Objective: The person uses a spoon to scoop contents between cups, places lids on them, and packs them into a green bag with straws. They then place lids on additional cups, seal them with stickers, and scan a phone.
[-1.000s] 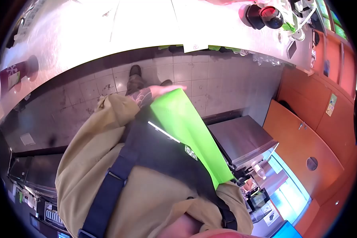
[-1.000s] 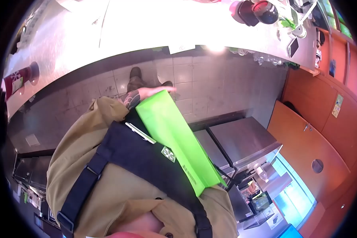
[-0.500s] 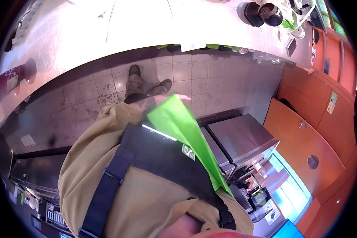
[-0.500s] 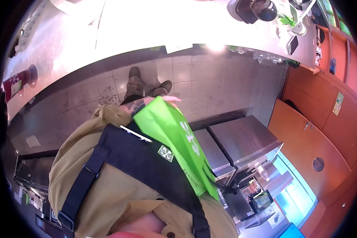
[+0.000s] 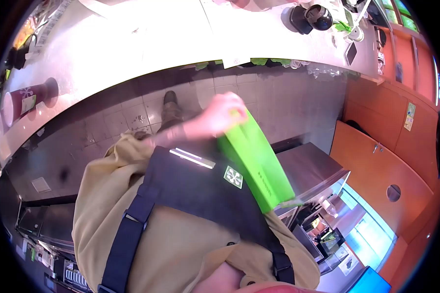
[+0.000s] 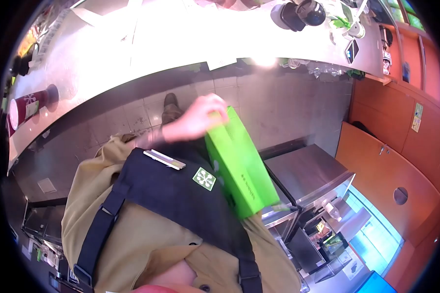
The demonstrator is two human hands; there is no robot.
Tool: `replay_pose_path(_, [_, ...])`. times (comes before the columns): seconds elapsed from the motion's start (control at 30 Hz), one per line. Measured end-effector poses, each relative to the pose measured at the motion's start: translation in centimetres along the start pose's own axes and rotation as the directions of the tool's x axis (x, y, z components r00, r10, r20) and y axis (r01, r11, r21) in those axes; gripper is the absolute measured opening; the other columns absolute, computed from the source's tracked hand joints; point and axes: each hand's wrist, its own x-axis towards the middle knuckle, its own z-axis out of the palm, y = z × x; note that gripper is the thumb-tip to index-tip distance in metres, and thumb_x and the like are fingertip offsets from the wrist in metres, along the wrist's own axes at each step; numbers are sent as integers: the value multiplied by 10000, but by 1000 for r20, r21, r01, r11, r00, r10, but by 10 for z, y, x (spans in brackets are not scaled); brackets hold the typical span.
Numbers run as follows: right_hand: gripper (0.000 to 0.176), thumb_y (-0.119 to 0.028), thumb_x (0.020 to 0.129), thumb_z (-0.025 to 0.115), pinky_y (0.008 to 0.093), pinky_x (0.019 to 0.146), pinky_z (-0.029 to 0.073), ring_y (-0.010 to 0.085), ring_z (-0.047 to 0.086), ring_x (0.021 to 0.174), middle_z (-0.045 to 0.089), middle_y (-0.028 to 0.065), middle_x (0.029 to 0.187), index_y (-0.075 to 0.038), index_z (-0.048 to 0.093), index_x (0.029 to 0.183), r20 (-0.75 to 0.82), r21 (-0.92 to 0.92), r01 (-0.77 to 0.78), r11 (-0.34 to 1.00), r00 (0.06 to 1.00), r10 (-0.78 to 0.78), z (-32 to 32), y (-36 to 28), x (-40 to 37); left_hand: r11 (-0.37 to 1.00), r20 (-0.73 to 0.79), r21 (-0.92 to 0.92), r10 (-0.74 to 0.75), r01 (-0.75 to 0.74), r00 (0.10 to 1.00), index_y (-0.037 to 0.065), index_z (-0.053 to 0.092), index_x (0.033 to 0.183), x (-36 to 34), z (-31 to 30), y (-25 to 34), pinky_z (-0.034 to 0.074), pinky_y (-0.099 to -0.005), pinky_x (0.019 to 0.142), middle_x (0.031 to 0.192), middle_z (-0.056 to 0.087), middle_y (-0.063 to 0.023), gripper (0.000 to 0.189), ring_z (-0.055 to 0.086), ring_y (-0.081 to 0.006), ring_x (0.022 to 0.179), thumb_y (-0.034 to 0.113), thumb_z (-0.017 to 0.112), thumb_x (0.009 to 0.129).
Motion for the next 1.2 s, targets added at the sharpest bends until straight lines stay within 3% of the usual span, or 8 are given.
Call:
replay_pose_path(0.17, [400, -251, 889, 568, 413, 890, 463, 368, 577, 1017, 562, 215, 1154, 30, 538, 1171, 6, -37, 43, 998, 999, -42, 2, -12, -1, 809, 445, 366, 282, -460, 850, 126, 731, 784, -42, 67, 143, 393, -552, 875, 1266, 461, -125, 185, 446, -389, 1122, 289, 660, 733])
replay_pose_path(0.33, [414, -263, 898, 560, 414, 901, 462, 372, 575, 1030, 557, 221, 1175, 33, 532, 1185, 50, -95, 122, 988, 992, -118, 9, -31, 2, 523, 214, 835, -23, -171, 977, 43, 689, 739, -38, 96, 151, 510, -437, 709, 1127, 489, -181, 152, 590, -346, 970, 189, 655, 713])
replay_pose_path(0.47, [425, -273, 906, 553, 414, 909, 462, 375, 573, 1039, 554, 226, 1191, 35, 527, 1197, 168, -230, 195, 953, 973, -159, 19, -51, 17, 691, 239, 720, -167, -59, 956, -46, 549, 895, -18, 28, 167, 534, -409, 549, 985, 492, -230, 286, 646, -339, 649, 64, 691, 673])
replay_pose_path(0.67, [442, -287, 917, 543, 414, 922, 461, 380, 570, 1054, 548, 234, 1215, 39, 519, 1215, 471, -659, 276, 700, 877, 97, 55, -98, 50, 757, 399, 643, -204, -114, 894, -163, 465, 1024, -29, -55, 191, 519, -457, 793, 1111, 463, -381, 381, 633, -434, 774, -44, 605, 689])
replay_pose_path(0.8, [453, -296, 925, 537, 414, 930, 460, 384, 569, 1064, 544, 238, 1232, 41, 513, 1226, 751, -632, 632, 448, 643, 152, -6, -201, 42, 829, 331, 467, 159, -307, 930, -112, 431, 1117, -47, -125, 258, 509, -482, 786, 1200, 466, -315, 481, 568, -459, 965, -67, 547, 652])
replay_pose_path(0.93, [457, -327, 936, 523, 380, 893, 489, 350, 601, 1026, 614, 196, 1142, 45, 550, 1199, 757, 345, 862, 371, -22, -653, -139, -319, 16, 772, 112, 624, 63, -120, 992, -40, 409, 1277, -76, -186, 321, 476, -441, 782, 1179, 491, -264, 641, 546, -435, 973, -3, 620, 672])
replay_pose_path(1.0, [385, -267, 932, 559, 365, 881, 500, 321, 628, 1004, 628, 203, 1122, 53, 588, 1146, 625, 589, 747, 309, -178, -760, -183, -355, 39, 754, -198, 642, -9, 137, 980, 4, 432, 1328, -102, -207, 319, 417, -177, 476, 1300, 529, -110, 715, 599, -80, 759, -19, 634, 643])
replay_pose_path(1.2, [349, -251, 806, 720, 284, 800, 509, 170, 650, 874, 683, 98, 972, -24, 662, 1064, -40, -36, 863, 504, 503, -863, -214, -397, 312, 677, -532, 569, -130, 467, 837, 4, 449, 1294, -80, -223, 294, 458, -218, 509, 1213, 526, -112, 679, 558, -97, 621, -22, 650, 646])
